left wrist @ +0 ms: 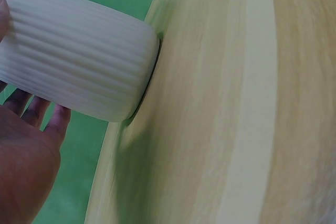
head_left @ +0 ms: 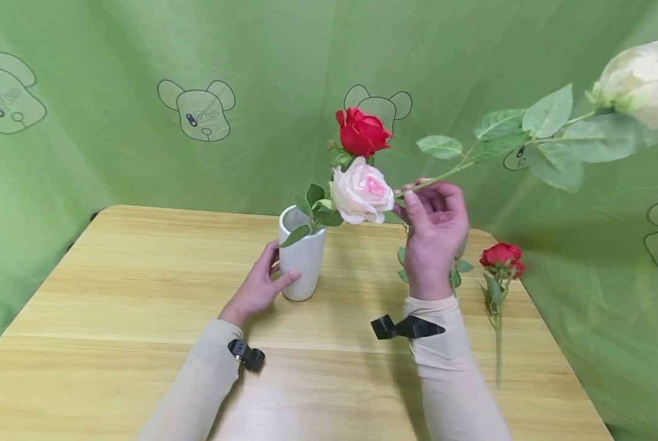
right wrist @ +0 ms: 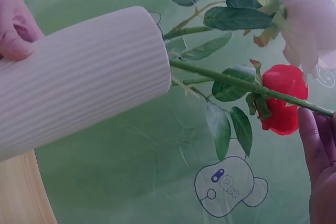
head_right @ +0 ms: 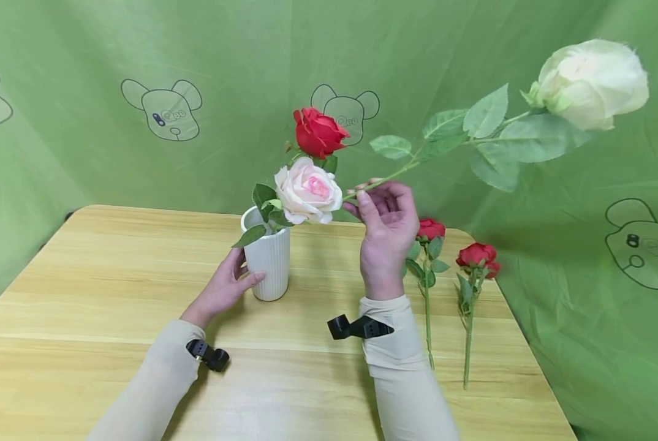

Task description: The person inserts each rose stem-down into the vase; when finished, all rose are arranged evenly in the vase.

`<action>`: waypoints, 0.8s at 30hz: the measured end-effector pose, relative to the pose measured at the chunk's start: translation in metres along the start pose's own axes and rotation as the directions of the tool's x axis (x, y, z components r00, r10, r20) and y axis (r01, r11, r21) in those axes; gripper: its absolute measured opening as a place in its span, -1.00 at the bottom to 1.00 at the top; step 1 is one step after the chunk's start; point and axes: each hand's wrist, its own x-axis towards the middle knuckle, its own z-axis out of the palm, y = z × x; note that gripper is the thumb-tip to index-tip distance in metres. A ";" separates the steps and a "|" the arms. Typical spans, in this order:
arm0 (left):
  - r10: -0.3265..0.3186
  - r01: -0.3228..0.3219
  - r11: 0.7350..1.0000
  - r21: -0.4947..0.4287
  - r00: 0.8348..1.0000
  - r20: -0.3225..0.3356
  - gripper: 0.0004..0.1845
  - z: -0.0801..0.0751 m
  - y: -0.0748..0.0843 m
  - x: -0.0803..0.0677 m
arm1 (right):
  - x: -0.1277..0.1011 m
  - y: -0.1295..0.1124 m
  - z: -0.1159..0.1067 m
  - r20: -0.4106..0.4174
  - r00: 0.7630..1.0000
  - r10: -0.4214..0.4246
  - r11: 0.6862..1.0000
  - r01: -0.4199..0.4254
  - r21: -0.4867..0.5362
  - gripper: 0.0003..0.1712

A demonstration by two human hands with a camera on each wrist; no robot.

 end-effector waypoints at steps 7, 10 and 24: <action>-0.011 0.011 1.000 0.000 1.000 -0.002 -0.22 0.000 -0.003 0.001 | -0.002 0.007 0.005 0.029 0.999 0.013 1.000 -0.013 -0.003 -0.78; -0.010 0.010 1.000 -0.008 1.000 0.003 -0.20 0.000 -0.004 0.002 | -0.003 0.011 0.006 0.042 0.999 0.015 1.000 -0.015 -0.009 -0.77; -0.002 0.002 1.000 -0.012 1.000 -0.002 -0.23 -0.001 -0.003 0.001 | -0.008 0.027 0.011 0.066 0.998 0.009 0.981 0.004 -0.192 -0.55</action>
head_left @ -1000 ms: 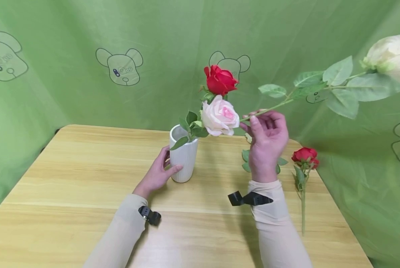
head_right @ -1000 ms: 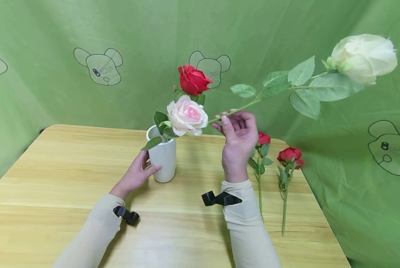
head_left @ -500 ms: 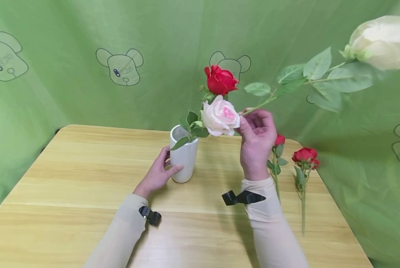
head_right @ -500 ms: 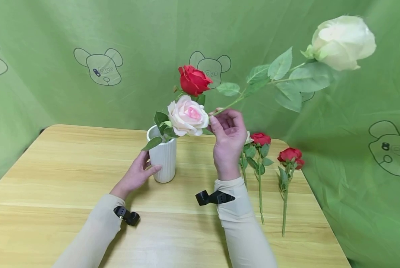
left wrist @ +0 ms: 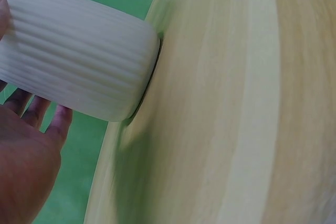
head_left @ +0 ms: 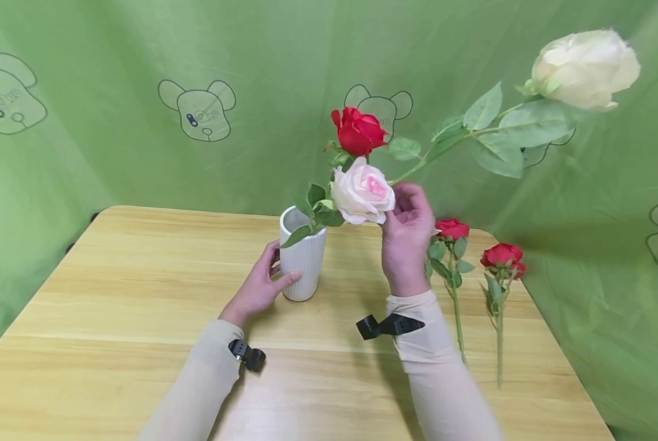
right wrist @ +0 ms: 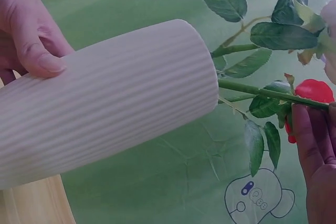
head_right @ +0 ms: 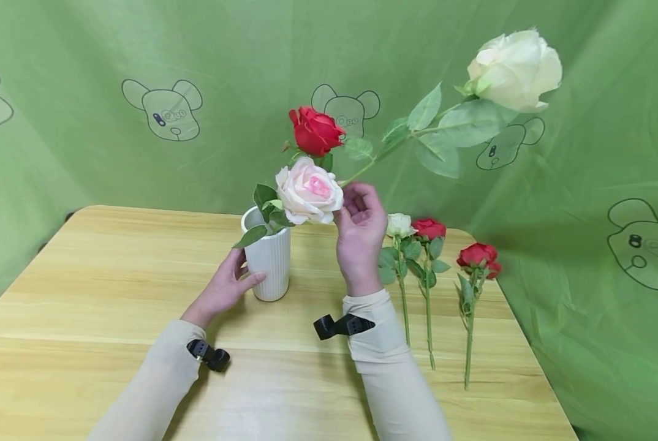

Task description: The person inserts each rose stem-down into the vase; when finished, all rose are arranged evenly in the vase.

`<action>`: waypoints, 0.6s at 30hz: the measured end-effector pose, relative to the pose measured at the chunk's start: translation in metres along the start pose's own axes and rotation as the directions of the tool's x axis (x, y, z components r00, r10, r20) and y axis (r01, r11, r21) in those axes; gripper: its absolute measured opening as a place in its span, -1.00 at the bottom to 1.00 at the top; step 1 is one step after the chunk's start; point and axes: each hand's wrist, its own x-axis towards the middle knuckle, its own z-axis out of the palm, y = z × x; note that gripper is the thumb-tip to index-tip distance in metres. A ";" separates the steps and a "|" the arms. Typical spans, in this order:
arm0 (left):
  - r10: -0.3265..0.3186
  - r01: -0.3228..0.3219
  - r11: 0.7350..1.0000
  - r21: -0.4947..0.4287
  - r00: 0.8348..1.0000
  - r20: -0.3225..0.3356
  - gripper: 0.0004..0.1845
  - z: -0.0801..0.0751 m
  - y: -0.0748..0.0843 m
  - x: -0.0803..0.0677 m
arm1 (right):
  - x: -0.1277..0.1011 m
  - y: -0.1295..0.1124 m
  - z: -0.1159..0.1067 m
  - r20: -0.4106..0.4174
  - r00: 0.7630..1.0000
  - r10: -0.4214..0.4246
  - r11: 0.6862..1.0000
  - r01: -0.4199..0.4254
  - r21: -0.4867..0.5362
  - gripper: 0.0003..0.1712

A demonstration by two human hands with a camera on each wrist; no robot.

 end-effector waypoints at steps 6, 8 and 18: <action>-0.010 0.010 1.000 0.004 1.000 0.000 -0.24 0.001 -0.001 0.000 | -0.005 0.002 0.002 0.016 0.998 0.066 0.998 -0.066 -0.007 -0.45; -0.008 0.008 1.000 0.003 1.000 0.001 -0.24 0.001 -0.001 0.000 | -0.007 0.003 0.003 0.028 0.997 0.079 0.996 -0.078 -0.031 -0.45; -0.009 0.009 1.000 0.000 1.000 0.000 -0.23 0.001 0.001 0.000 | -0.013 0.010 0.006 0.193 0.980 0.049 0.949 0.014 -0.314 -0.48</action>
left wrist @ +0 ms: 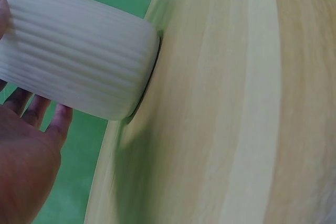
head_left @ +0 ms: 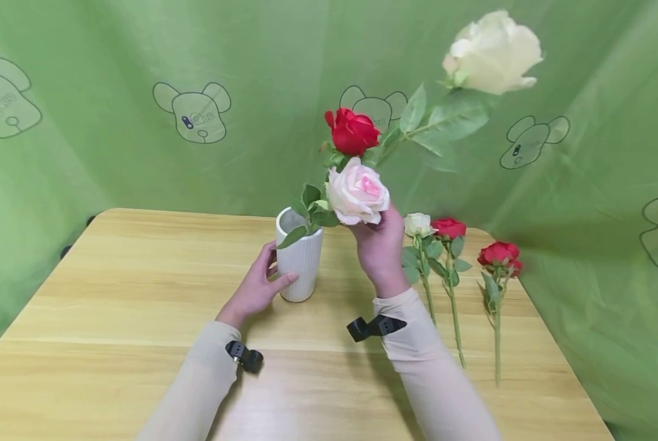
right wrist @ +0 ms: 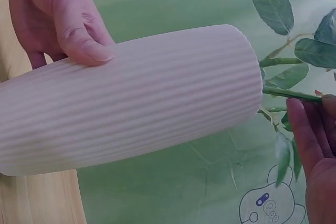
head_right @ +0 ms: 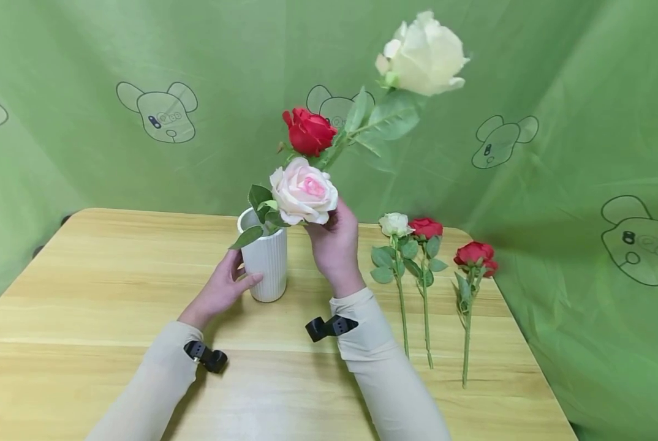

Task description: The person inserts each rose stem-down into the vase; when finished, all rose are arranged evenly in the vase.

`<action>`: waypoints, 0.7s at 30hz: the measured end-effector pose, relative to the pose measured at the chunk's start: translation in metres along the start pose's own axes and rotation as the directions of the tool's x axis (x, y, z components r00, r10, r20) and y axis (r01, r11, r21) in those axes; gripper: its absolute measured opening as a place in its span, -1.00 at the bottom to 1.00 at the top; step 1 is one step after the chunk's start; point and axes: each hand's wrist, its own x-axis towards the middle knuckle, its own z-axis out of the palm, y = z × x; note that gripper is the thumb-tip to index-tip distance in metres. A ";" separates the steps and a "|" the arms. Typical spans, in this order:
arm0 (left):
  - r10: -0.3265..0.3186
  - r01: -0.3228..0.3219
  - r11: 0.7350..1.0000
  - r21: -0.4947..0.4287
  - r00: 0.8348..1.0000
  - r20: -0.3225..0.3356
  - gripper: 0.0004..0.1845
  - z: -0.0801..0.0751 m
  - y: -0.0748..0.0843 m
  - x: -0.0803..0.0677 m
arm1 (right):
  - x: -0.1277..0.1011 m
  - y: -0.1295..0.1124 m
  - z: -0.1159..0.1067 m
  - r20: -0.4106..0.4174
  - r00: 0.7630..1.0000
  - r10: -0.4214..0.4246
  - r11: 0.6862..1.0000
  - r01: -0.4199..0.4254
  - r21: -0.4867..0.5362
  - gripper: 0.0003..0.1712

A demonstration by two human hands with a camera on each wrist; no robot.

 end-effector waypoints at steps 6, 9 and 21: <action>-0.008 0.008 1.000 0.006 1.000 -0.004 -0.22 0.000 0.000 0.000 | -0.003 -0.002 0.003 0.078 0.995 0.055 0.998 -0.055 -0.010 -0.43; -0.012 0.012 1.000 0.007 1.000 -0.006 -0.23 0.001 0.000 -0.001 | -0.004 0.000 0.005 0.096 0.992 0.079 0.997 -0.080 0.008 -0.44; -0.017 0.017 1.000 0.016 1.000 -0.006 -0.22 0.000 0.000 -0.001 | -0.007 0.001 0.003 0.180 0.977 0.113 0.991 -0.099 -0.085 -0.39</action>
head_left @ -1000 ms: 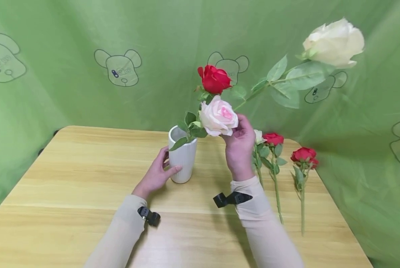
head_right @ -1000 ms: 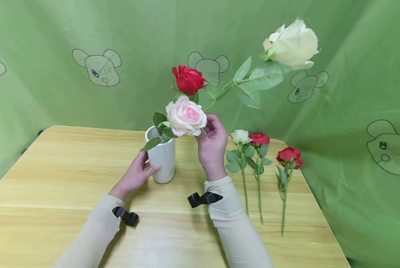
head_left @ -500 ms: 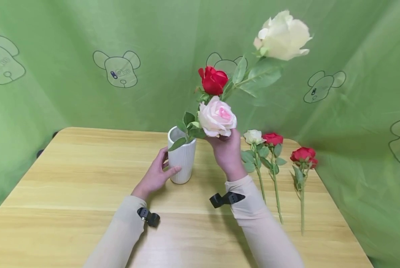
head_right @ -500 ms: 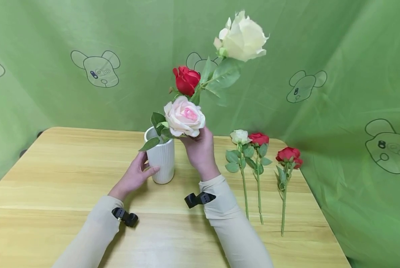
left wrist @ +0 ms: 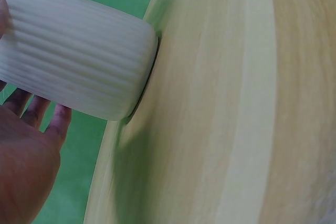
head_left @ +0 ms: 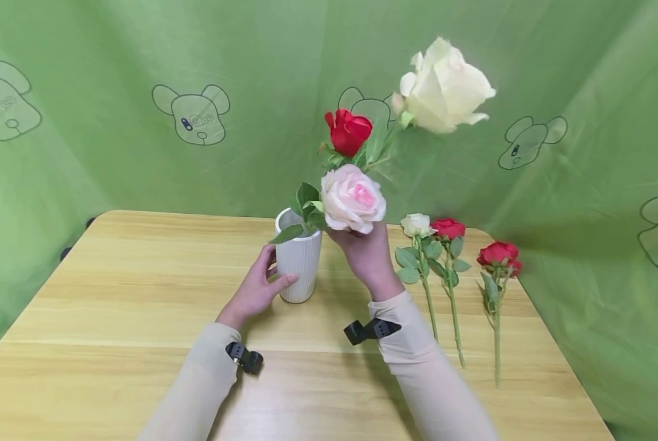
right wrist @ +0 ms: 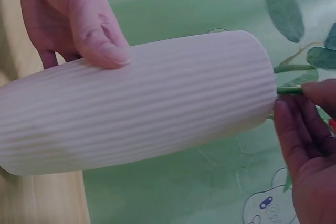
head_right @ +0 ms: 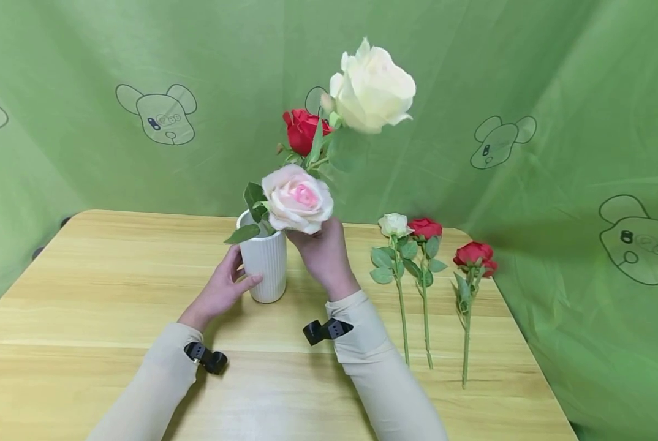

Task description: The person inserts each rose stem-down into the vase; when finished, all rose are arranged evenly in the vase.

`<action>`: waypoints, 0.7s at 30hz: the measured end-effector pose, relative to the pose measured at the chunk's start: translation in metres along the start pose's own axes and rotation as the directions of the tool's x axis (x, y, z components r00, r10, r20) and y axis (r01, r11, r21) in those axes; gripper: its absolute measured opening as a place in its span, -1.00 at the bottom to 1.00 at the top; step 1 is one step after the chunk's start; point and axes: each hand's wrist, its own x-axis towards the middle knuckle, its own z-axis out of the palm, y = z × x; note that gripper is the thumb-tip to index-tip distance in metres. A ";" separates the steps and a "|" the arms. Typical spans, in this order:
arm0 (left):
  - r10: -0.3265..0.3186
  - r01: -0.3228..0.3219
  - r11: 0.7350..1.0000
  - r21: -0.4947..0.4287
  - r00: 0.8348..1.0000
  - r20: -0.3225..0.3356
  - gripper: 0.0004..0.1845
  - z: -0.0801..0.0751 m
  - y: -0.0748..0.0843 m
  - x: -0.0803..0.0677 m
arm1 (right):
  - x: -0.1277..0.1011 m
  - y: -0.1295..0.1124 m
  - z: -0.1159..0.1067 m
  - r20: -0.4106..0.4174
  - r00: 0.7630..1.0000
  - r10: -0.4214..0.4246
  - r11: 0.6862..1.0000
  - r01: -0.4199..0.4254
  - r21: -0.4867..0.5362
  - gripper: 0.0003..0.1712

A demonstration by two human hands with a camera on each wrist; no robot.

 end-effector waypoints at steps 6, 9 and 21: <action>-0.006 0.006 1.000 0.015 1.000 -0.006 -0.20 0.001 -0.002 0.001 | 0.001 -0.006 -0.006 -0.040 0.999 -0.036 0.984 0.028 -0.178 -0.57; -0.003 0.003 1.000 0.013 1.000 -0.004 -0.20 0.000 -0.003 0.001 | 0.001 -0.008 -0.006 -0.066 0.998 -0.022 0.987 0.011 -0.158 -0.62; -0.013 0.013 1.000 0.014 1.000 -0.015 -0.21 0.002 -0.001 0.001 | 0.001 -0.001 -0.008 0.133 0.984 0.119 0.976 -0.092 -0.196 -0.40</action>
